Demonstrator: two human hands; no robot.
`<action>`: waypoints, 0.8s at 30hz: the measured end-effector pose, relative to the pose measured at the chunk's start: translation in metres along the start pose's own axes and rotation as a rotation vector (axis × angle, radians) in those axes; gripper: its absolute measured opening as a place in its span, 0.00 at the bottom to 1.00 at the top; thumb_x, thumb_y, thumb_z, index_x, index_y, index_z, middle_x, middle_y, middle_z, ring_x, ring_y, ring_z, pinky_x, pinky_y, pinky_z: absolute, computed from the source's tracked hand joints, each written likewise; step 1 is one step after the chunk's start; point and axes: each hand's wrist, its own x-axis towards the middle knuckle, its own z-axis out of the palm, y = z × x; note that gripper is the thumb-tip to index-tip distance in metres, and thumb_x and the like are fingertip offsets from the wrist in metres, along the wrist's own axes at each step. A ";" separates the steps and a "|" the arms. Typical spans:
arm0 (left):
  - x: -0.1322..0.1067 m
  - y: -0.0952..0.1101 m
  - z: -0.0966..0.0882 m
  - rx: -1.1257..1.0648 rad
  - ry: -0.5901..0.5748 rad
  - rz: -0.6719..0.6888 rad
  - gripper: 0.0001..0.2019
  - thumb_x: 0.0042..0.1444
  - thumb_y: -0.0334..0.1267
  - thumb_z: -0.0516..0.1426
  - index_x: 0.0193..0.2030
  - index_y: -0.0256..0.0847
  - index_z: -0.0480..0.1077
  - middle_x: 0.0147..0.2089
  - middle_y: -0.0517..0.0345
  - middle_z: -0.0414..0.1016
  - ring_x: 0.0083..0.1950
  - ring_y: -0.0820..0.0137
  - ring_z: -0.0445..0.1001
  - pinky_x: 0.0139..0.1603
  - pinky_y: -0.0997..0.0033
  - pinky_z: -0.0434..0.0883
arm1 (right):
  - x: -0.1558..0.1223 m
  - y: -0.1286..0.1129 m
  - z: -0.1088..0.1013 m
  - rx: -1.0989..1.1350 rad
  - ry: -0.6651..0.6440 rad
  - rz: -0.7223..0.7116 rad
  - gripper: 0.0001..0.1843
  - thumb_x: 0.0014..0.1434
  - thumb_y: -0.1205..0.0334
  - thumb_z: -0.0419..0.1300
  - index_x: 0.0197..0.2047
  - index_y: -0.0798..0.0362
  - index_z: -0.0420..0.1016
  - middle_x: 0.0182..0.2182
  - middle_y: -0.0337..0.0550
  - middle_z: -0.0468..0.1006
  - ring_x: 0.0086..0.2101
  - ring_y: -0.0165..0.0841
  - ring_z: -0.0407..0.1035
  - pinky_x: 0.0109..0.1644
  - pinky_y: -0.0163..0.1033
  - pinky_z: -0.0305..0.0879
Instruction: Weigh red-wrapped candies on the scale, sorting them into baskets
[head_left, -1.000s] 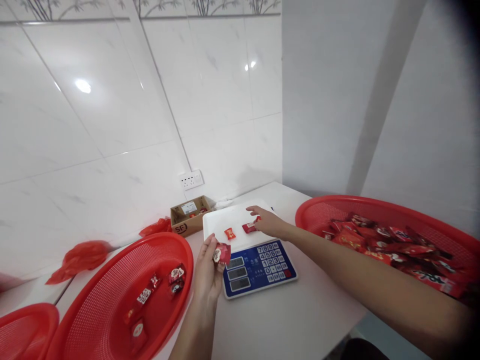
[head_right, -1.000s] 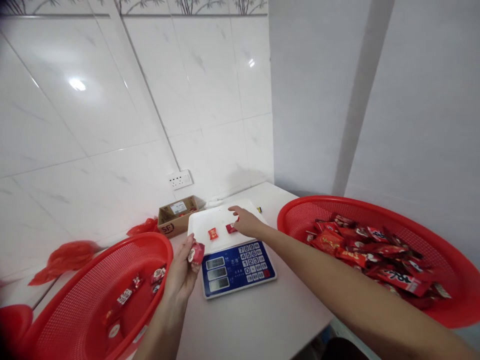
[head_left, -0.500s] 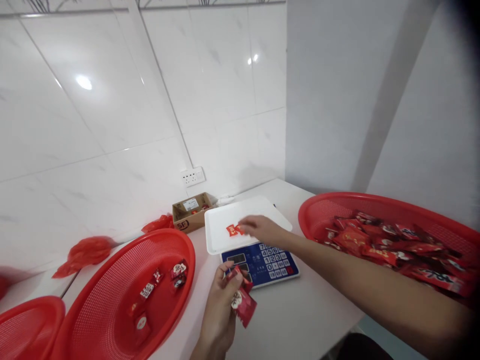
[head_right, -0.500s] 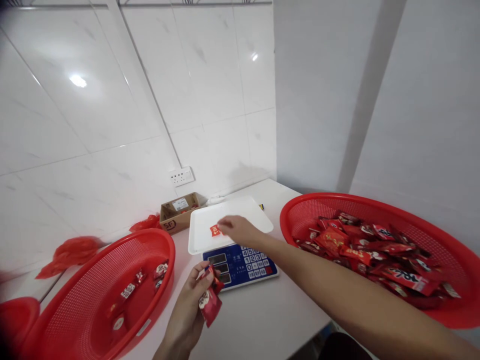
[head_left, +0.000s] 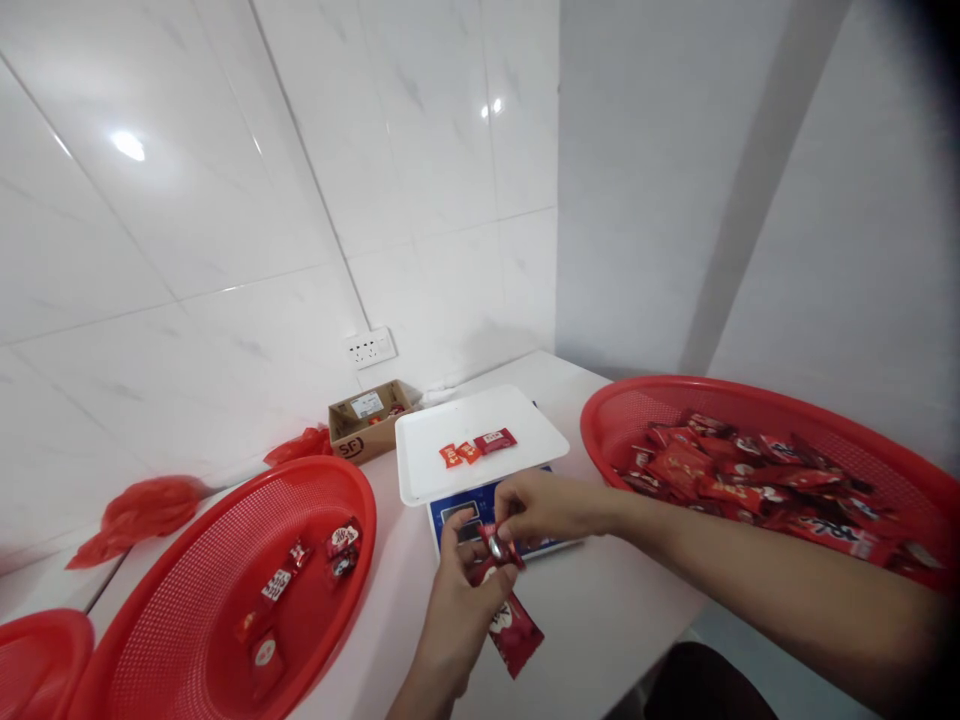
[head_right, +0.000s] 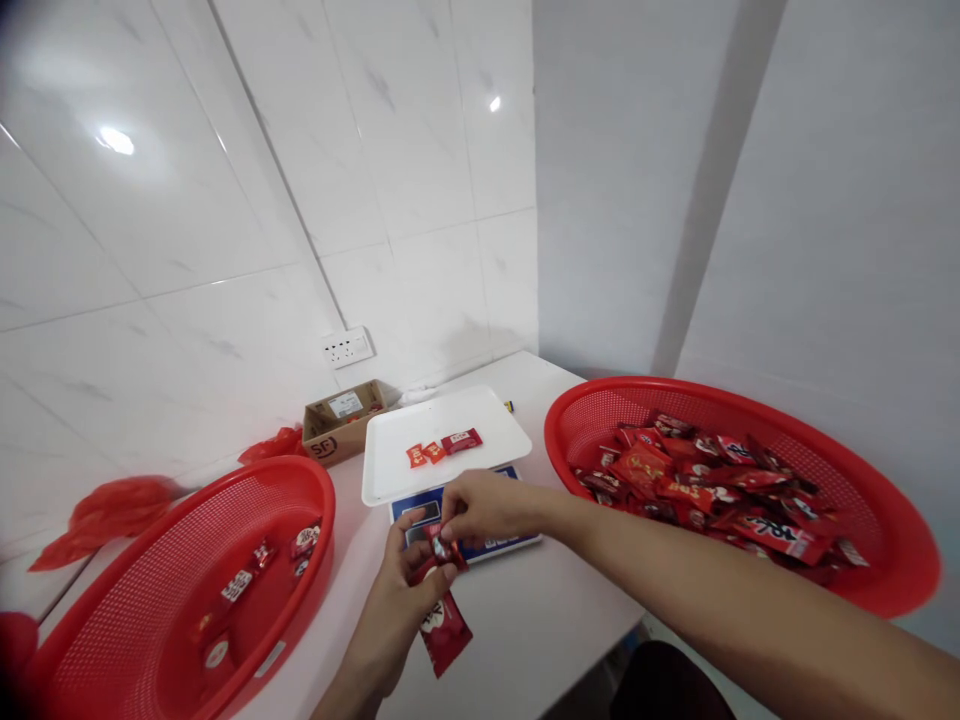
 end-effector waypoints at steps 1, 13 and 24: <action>-0.001 -0.002 -0.003 -0.002 -0.003 0.005 0.32 0.40 0.35 0.64 0.52 0.44 0.56 0.29 0.62 0.71 0.29 0.73 0.70 0.28 0.78 0.63 | 0.004 0.004 -0.006 0.067 0.048 0.003 0.03 0.47 0.65 0.60 0.26 0.56 0.71 0.19 0.35 0.71 0.22 0.25 0.66 0.27 0.31 0.64; -0.007 -0.020 -0.025 -0.121 0.032 -0.044 0.23 0.37 0.48 0.66 0.39 0.40 0.70 0.31 0.61 0.68 0.27 0.76 0.68 0.27 0.77 0.65 | 0.047 0.018 -0.050 0.261 0.610 0.029 0.20 0.55 0.64 0.56 0.51 0.59 0.67 0.50 0.56 0.70 0.37 0.33 0.71 0.36 0.35 0.70; -0.010 -0.050 -0.024 -0.063 -0.002 0.124 0.15 0.38 0.44 0.66 0.30 0.39 0.71 0.27 0.59 0.70 0.29 0.71 0.67 0.30 0.73 0.65 | -0.038 0.037 0.037 0.280 -0.101 0.082 0.14 0.53 0.56 0.55 0.40 0.57 0.71 0.28 0.40 0.73 0.29 0.28 0.70 0.26 0.30 0.66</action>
